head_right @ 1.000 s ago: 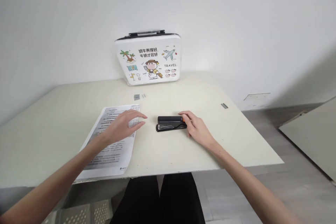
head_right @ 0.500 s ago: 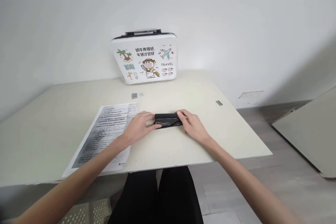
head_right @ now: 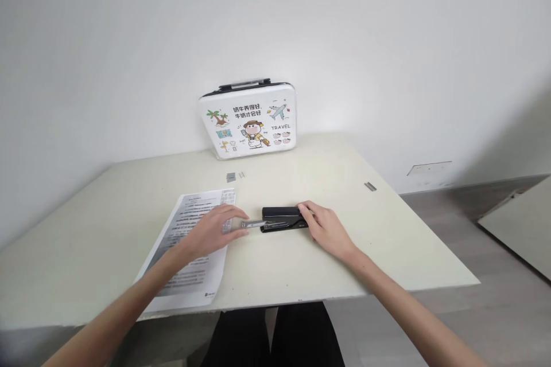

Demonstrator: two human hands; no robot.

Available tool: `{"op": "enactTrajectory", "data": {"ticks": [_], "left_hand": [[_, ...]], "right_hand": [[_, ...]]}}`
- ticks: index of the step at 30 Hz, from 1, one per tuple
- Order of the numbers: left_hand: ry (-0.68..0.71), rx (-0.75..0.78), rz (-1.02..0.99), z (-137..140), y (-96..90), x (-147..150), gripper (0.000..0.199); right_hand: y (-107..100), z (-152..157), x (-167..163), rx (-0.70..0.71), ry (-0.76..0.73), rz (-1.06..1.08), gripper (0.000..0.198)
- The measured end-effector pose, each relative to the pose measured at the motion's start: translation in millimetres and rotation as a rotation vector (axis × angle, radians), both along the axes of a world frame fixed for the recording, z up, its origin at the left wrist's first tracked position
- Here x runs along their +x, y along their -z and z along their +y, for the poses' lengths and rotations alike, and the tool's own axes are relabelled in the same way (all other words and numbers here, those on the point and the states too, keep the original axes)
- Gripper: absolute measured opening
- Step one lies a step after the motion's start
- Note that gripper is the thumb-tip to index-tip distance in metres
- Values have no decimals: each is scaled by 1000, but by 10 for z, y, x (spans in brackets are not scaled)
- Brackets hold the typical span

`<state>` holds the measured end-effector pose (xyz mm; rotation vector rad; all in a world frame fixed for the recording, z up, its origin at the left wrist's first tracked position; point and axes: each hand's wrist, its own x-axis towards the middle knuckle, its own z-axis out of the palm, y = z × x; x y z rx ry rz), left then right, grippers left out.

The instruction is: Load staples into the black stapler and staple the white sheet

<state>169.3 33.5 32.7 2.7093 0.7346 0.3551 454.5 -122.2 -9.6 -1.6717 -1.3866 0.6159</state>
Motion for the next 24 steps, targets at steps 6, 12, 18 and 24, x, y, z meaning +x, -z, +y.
{"op": "enactTrajectory", "data": {"ticks": [6,12,18,24], "left_hand": [[-228,185,-1,503,-72,182,28],[-297,298,122,1168,-18,526,36],[-298,308,198,1419,24,718,33],[-285,306,220,1357,78,783,22]], "right_hand": [[-12,-7,-3,-4,-2,10,50],[-28,6,-5,8,-3,-2,49],[-60,19,-4,15,-7,-22,48],[-88,25,-8,4,-3,-48,47]]}}
